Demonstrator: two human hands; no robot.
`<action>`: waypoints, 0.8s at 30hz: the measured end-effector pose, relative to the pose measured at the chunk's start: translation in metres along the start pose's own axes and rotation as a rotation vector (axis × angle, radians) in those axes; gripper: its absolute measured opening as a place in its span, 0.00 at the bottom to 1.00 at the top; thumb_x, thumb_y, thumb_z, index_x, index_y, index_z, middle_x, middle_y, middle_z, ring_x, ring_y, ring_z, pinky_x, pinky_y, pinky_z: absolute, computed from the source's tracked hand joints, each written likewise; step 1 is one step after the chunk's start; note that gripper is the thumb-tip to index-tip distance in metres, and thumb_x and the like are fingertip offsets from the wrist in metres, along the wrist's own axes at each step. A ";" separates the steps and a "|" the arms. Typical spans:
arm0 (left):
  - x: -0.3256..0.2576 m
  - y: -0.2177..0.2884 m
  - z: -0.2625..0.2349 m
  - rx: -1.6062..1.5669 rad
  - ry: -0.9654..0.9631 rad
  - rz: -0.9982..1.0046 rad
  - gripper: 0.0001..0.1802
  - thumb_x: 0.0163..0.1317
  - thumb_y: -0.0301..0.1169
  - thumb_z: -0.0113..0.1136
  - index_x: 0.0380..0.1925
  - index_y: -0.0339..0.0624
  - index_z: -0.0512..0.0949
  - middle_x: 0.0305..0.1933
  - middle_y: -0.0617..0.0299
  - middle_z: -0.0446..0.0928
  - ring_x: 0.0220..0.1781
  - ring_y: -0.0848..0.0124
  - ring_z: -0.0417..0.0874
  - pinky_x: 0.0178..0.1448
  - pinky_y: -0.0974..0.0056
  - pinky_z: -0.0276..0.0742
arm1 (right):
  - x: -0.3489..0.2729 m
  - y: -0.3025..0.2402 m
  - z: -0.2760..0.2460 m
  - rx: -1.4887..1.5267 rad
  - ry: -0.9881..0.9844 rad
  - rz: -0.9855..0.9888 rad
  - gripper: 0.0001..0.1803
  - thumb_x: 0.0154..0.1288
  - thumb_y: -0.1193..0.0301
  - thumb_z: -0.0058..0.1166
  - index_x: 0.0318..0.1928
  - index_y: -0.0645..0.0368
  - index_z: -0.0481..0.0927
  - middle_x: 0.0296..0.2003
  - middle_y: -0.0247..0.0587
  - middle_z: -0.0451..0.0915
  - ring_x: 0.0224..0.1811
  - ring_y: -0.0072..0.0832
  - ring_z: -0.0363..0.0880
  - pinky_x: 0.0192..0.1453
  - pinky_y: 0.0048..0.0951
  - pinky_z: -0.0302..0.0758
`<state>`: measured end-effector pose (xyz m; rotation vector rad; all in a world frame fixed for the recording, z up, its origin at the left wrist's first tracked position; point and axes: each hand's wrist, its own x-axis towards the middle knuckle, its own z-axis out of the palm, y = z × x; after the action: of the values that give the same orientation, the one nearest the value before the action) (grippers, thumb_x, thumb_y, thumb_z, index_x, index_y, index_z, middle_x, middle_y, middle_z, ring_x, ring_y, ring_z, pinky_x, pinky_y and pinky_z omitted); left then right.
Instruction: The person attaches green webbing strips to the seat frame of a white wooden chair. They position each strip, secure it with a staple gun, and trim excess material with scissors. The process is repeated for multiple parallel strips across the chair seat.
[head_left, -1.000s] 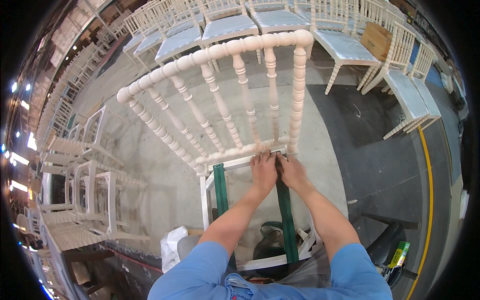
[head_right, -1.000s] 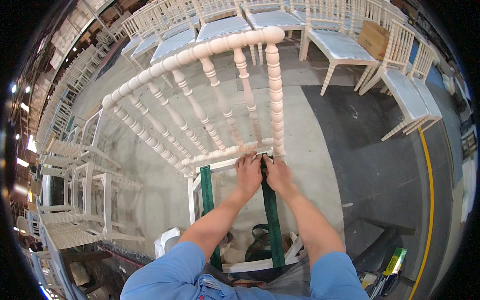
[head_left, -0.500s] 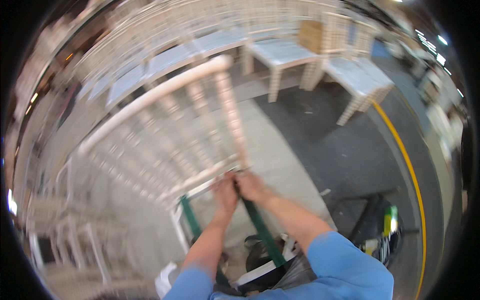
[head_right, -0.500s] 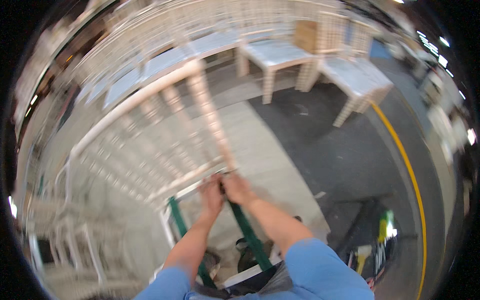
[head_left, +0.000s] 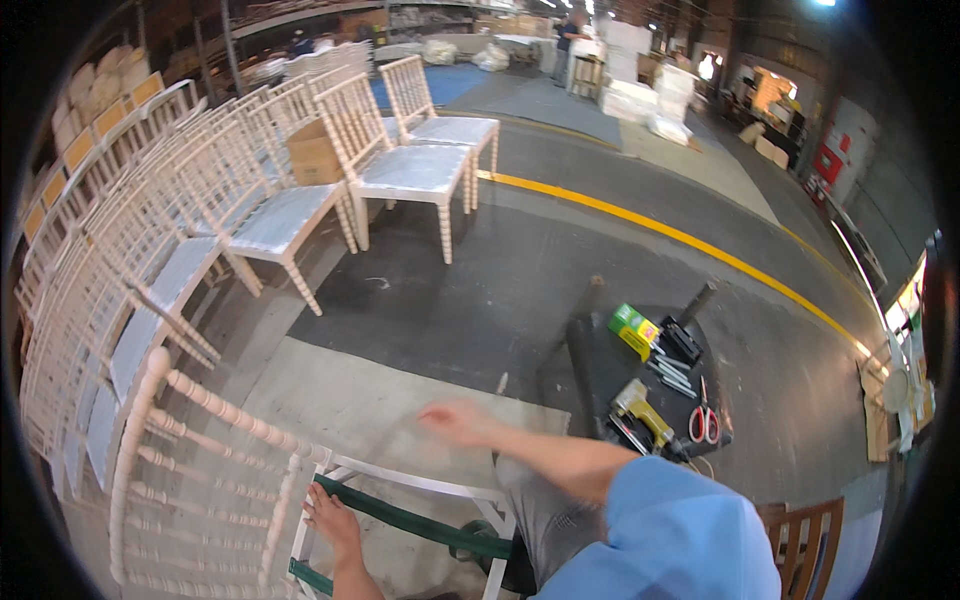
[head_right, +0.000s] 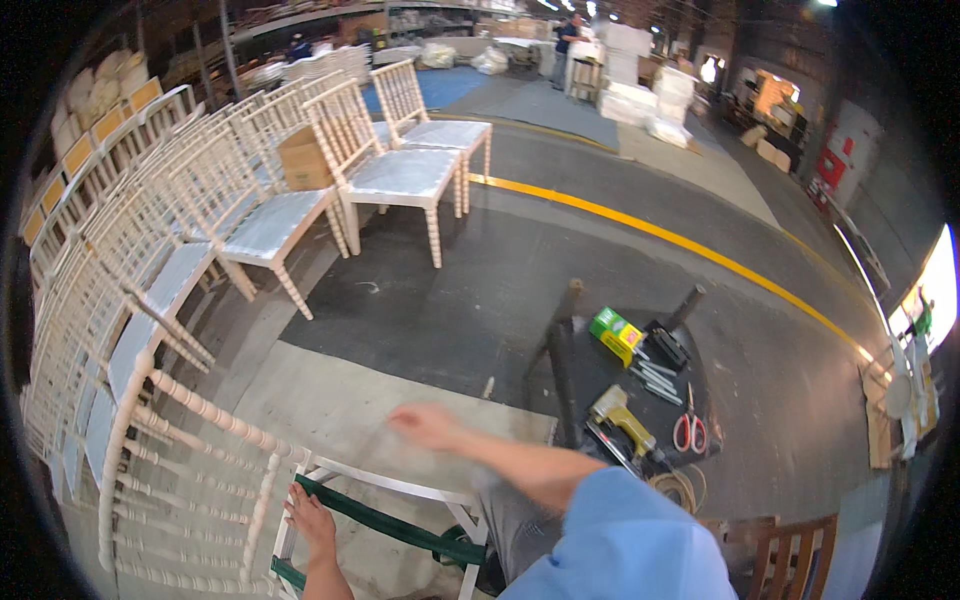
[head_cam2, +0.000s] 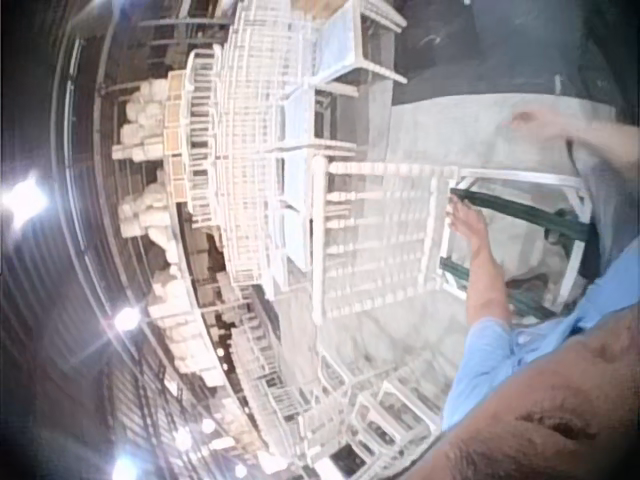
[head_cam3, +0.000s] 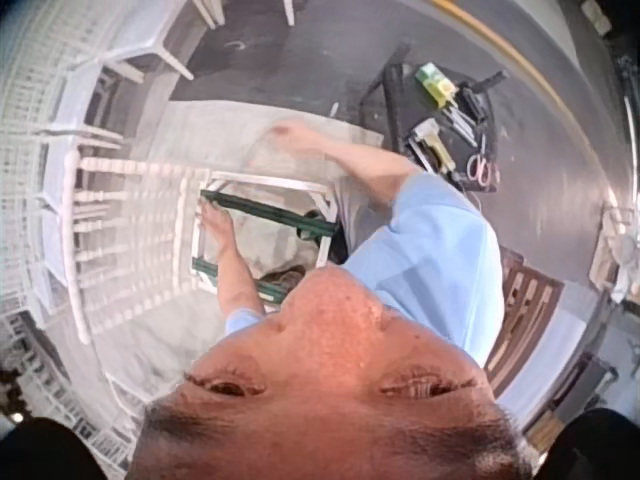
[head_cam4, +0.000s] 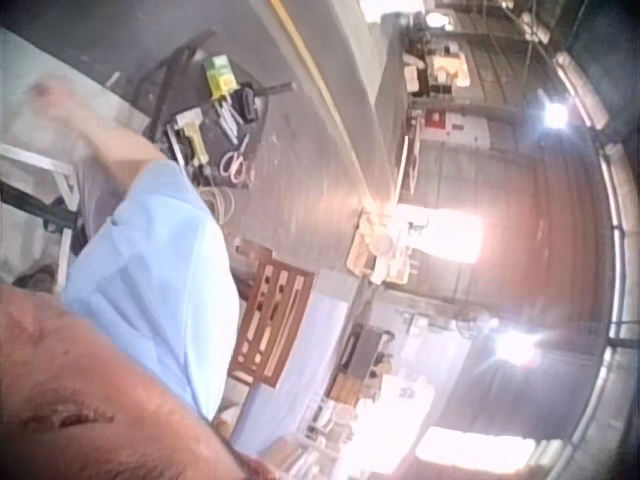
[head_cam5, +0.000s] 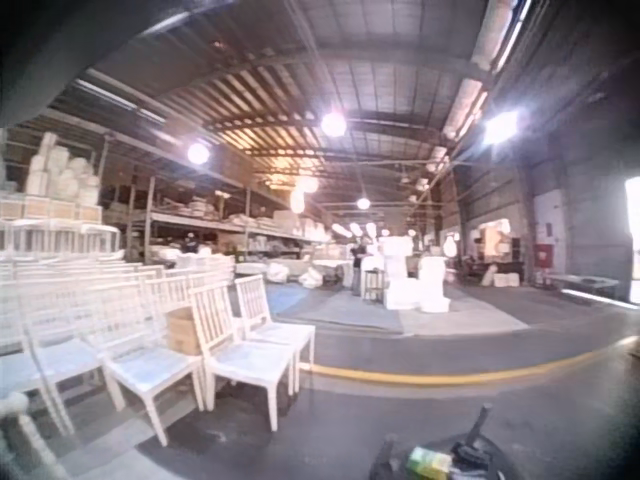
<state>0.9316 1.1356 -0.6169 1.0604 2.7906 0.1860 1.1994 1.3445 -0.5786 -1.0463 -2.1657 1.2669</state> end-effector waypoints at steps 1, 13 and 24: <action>-0.002 0.002 -0.001 0.020 0.002 0.004 0.31 0.78 0.36 0.47 0.79 0.47 0.59 0.84 0.60 0.56 0.81 0.39 0.58 0.79 0.31 0.54 | -0.032 0.018 -0.044 -0.071 0.207 0.077 0.13 0.73 0.61 0.59 0.50 0.52 0.87 0.43 0.41 0.89 0.47 0.33 0.88 0.54 0.36 0.82; -0.018 0.019 -0.022 0.126 0.143 0.483 0.29 0.76 0.36 0.51 0.72 0.33 0.66 0.66 0.44 0.71 0.64 0.42 0.75 0.64 0.41 0.74 | -0.273 0.098 -0.299 -0.633 0.265 0.894 0.24 0.59 0.53 0.66 0.46 0.59 0.89 0.42 0.54 0.88 0.47 0.46 0.88 0.52 0.44 0.83; -0.008 0.013 -0.012 0.257 0.087 0.386 0.37 0.71 0.38 0.58 0.74 0.29 0.60 0.50 0.31 0.82 0.52 0.35 0.84 0.57 0.39 0.79 | -0.267 0.128 -0.268 -0.414 0.066 0.810 0.34 0.45 0.59 0.78 0.52 0.64 0.84 0.49 0.56 0.86 0.55 0.48 0.84 0.59 0.42 0.80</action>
<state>0.9441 1.1390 -0.6020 1.6859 2.7055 -0.0911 1.5973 1.3228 -0.5524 -2.2539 -2.0523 1.0435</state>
